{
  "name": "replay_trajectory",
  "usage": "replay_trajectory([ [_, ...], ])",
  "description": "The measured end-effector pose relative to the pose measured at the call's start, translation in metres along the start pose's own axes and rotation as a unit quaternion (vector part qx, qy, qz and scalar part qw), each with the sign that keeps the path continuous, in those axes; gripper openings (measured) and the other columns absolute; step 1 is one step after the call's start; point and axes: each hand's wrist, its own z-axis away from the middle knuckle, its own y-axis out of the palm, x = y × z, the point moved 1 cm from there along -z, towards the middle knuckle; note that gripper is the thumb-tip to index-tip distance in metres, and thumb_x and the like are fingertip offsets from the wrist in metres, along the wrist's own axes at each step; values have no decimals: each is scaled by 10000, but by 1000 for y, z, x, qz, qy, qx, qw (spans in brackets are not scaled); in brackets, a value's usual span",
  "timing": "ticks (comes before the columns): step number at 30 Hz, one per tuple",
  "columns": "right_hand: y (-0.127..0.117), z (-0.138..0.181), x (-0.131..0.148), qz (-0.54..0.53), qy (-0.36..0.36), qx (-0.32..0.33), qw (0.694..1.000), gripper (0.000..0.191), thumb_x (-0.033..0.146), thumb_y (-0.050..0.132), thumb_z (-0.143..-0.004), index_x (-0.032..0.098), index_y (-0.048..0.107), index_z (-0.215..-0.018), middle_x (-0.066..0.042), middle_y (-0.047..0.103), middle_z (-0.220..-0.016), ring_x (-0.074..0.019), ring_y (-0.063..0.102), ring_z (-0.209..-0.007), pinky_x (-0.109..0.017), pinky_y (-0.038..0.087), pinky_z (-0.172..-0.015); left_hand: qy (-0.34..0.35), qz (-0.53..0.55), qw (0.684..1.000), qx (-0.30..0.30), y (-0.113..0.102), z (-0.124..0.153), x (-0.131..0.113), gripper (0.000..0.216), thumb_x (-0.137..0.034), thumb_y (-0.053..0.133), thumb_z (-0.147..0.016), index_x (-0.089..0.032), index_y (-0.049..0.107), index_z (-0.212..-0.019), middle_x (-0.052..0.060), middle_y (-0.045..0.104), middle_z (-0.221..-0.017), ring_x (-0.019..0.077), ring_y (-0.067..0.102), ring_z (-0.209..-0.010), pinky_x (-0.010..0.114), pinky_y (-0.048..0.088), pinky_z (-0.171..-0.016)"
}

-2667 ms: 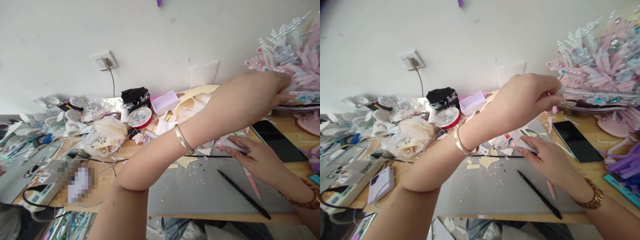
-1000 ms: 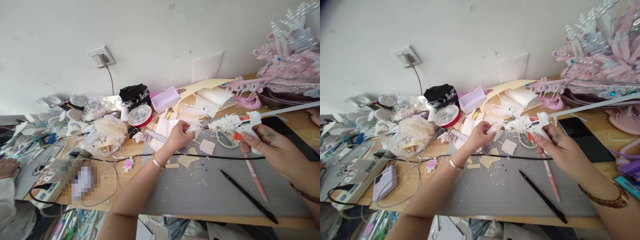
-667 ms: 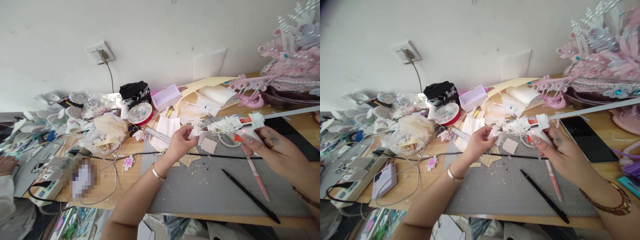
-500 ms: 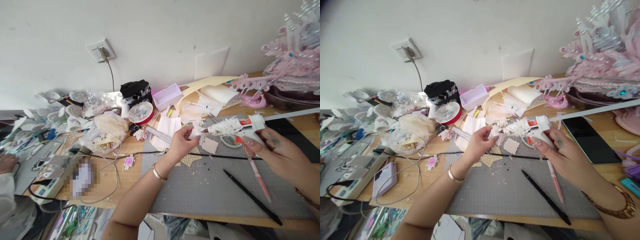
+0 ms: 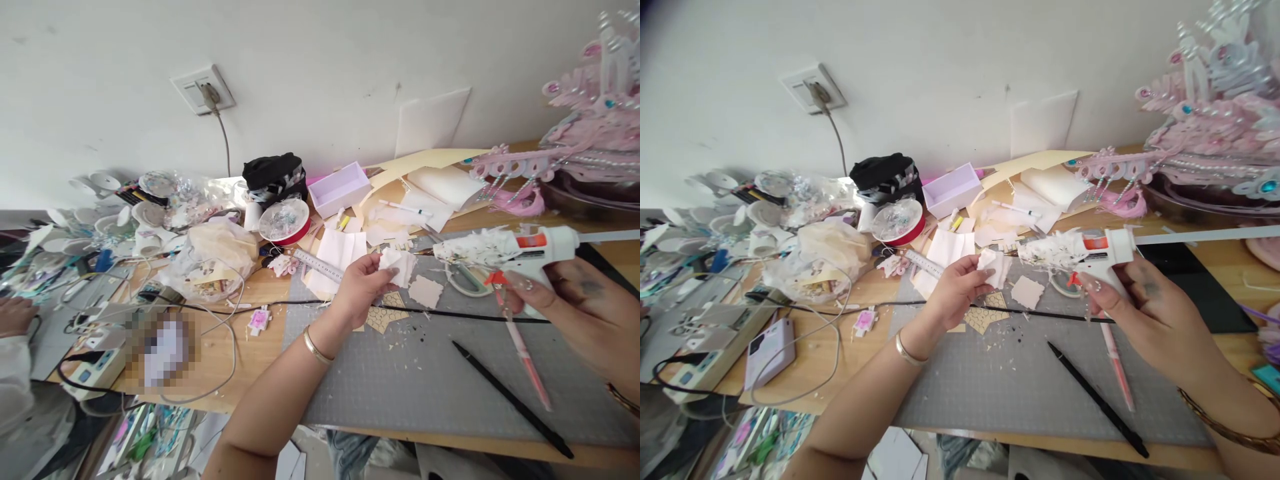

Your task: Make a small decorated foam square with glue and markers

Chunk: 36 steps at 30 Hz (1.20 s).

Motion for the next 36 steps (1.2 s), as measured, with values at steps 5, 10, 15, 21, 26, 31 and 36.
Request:
replay_trajectory([
  [5,4,7,-18,40,-31,34,998,522,762,465,-860,273,585,-722,-43,669,-637,-224,643,-620,-342,510,-534,-47,63,997,8,0,1,0,340,-202,854,-612,-137,641,-868,45,699,-866,133,662,-745,291,516,-751],
  [10,6,10,-28,79,-24,3,997,560,816,432,-833,281,503,-686,-37,614,-595,-221,591,-556,-346,452,-465,-26,67,997,-3,1,0,3,353,-200,869,-599,-137,646,-865,20,685,-841,96,628,-707,239,478,-686],
  [15,7,3,-18,27,-20,6,999,540,806,482,-816,277,526,-723,1,573,-577,-187,559,-503,-327,476,-472,5,10,1000,-13,3,0,4,347,-220,877,-608,-141,659,-867,15,684,-841,107,628,-721,244,493,-687],
  [21,10,4,-12,20,-40,14,999,526,773,479,-843,276,509,-674,-4,545,-574,-174,536,-502,-304,464,-453,31,-121,992,-24,4,0,10,228,-157,796,-692,-148,681,-888,5,688,-816,103,592,-680,250,479,-671],
  [26,13,8,-19,43,-18,18,999,557,813,459,-816,272,541,-717,-15,538,-578,-204,569,-550,-314,458,-451,-32,-34,999,10,7,4,4,229,-110,746,-684,-136,692,-905,42,712,-888,128,641,-755,271,513,-728],
  [31,13,9,-23,48,-10,14,999,577,835,457,-800,267,558,-769,-15,551,-585,-212,584,-540,-317,440,-432,-72,47,996,23,4,7,-6,215,-119,692,-684,-132,656,-896,55,705,-845,141,645,-703,310,522,-749],
  [36,17,9,-19,42,-14,12,999,567,827,482,-797,265,546,-842,-1,579,-624,-205,597,-534,-323,471,-469,-77,75,994,11,2,6,-6,177,-203,699,-750,-143,631,-903,58,693,-847,155,647,-677,341,522,-763],
])
